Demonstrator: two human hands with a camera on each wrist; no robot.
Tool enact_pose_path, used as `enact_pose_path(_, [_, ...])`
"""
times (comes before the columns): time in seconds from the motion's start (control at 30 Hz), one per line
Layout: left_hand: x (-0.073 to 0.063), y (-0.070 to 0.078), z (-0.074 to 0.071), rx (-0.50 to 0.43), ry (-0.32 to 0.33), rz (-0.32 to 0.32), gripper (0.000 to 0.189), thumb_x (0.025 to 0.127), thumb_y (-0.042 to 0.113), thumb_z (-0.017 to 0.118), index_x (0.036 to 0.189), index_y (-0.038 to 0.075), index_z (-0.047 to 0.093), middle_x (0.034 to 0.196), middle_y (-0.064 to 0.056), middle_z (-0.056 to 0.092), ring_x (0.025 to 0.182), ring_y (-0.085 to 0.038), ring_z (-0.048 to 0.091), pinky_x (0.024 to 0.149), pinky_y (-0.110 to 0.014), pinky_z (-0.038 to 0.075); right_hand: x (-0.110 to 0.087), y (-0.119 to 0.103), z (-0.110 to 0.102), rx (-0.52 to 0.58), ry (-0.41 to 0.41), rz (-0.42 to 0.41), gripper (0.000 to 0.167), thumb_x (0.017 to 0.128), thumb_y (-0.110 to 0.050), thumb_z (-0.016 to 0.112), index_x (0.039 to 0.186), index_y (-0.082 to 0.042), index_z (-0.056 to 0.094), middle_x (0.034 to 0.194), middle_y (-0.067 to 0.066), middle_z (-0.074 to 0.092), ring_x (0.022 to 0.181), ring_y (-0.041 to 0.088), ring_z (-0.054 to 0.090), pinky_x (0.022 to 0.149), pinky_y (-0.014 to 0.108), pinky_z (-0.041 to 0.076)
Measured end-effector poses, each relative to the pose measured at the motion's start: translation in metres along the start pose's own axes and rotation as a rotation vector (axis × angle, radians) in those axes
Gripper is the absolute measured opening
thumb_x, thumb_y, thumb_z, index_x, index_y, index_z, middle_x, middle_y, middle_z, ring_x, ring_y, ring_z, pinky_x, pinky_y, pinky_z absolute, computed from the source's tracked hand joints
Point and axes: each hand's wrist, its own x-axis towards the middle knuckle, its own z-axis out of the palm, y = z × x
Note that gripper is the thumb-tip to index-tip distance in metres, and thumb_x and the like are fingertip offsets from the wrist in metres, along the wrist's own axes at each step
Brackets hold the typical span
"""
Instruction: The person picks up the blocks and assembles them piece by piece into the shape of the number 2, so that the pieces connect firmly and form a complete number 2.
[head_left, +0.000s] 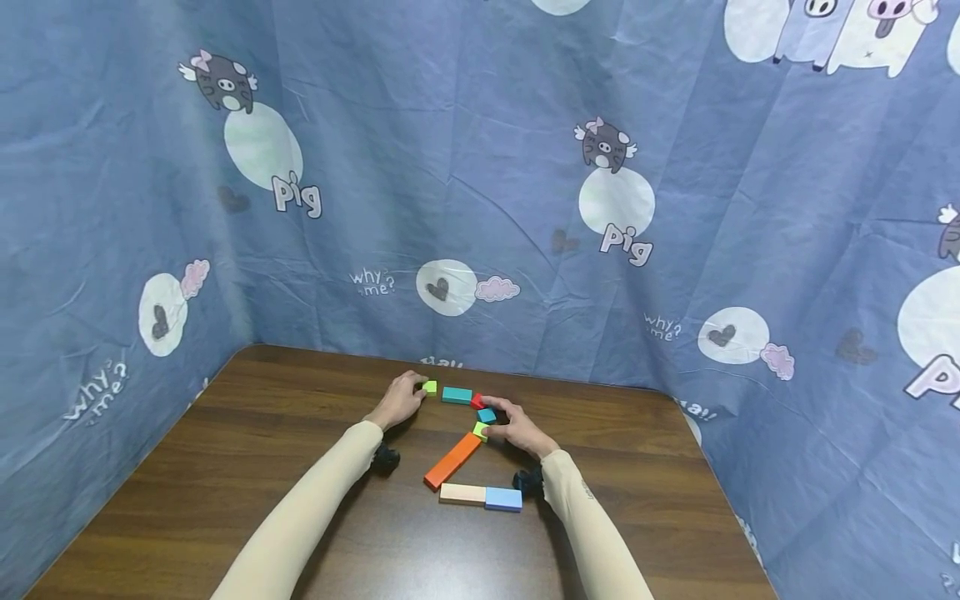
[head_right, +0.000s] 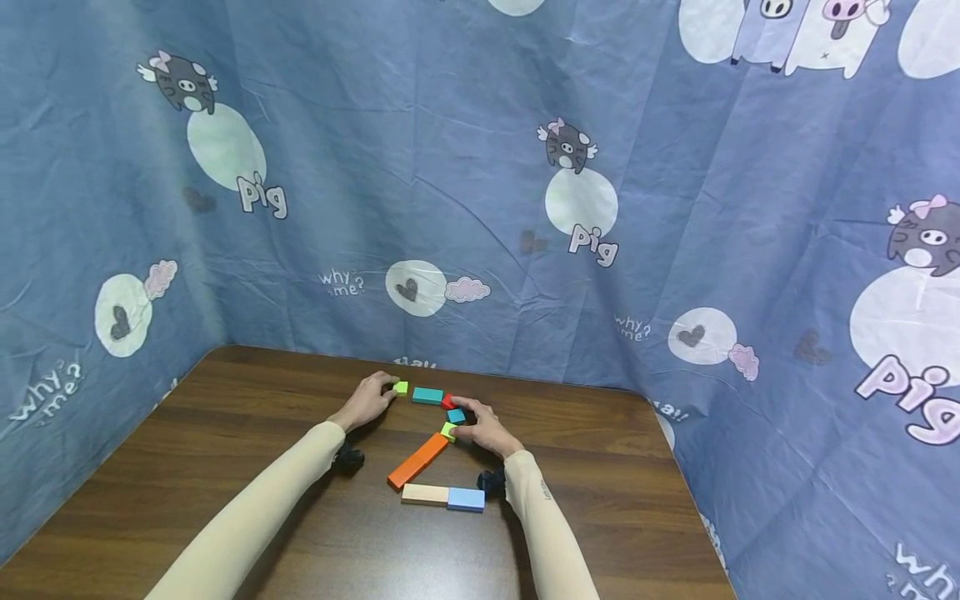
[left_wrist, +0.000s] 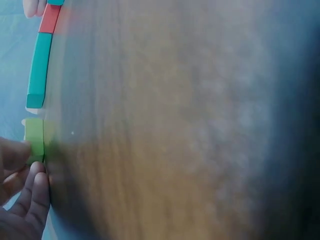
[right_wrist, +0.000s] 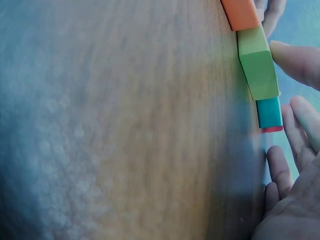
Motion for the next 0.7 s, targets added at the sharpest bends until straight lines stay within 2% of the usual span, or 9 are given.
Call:
enact_pose_path(0.2, [-0.004, 0.000, -0.002, -0.006, -0.013, 0.015, 0.031, 0.095, 0.010, 0.057, 0.124, -0.001, 0.061, 0.123, -0.017, 0.059, 0.104, -0.030, 0.059, 0.086, -0.046, 0.047, -0.008, -0.020, -0.003, -0.003, -0.046, -0.013, 0.065, 0.086, -0.006, 0.069, 0.144, 0.002, 0.038, 0.149, 0.024, 0.035, 0.138, 0.043, 0.028, 0.110, 0.060, 0.020])
enact_pose_path(0.4, [-0.006, 0.002, -0.001, -0.010, -0.028, 0.003, 0.032, 0.096, 0.010, 0.056, 0.126, 0.000, 0.059, 0.125, -0.016, 0.058, 0.103, -0.027, 0.059, 0.085, -0.043, 0.047, -0.017, -0.037, -0.005, -0.010, -0.066, -0.018, 0.063, 0.088, -0.006, 0.067, 0.143, 0.004, 0.038, 0.148, 0.025, 0.035, 0.138, 0.043, 0.028, 0.110, 0.061, 0.020])
enact_pose_path(0.57, [-0.007, 0.005, -0.001, -0.020, -0.026, -0.005, 0.032, 0.096, 0.010, 0.055, 0.127, 0.000, 0.059, 0.126, -0.017, 0.058, 0.098, -0.025, 0.058, 0.082, -0.042, 0.047, -0.015, -0.033, -0.004, -0.004, -0.056, -0.014, 0.063, 0.087, -0.004, 0.067, 0.143, 0.005, 0.038, 0.148, 0.025, 0.036, 0.139, 0.043, 0.027, 0.111, 0.061, 0.019])
enact_pose_path(0.7, [-0.006, 0.007, -0.002, -0.011, -0.014, -0.007, 0.032, 0.096, 0.010, 0.057, 0.125, 0.000, 0.060, 0.125, -0.017, 0.058, 0.099, -0.025, 0.058, 0.084, -0.042, 0.047, -0.006, -0.017, -0.002, 0.001, -0.014, -0.022, 0.063, 0.085, -0.004, 0.069, 0.141, 0.003, 0.041, 0.147, 0.024, 0.039, 0.138, 0.043, 0.029, 0.110, 0.062, 0.018])
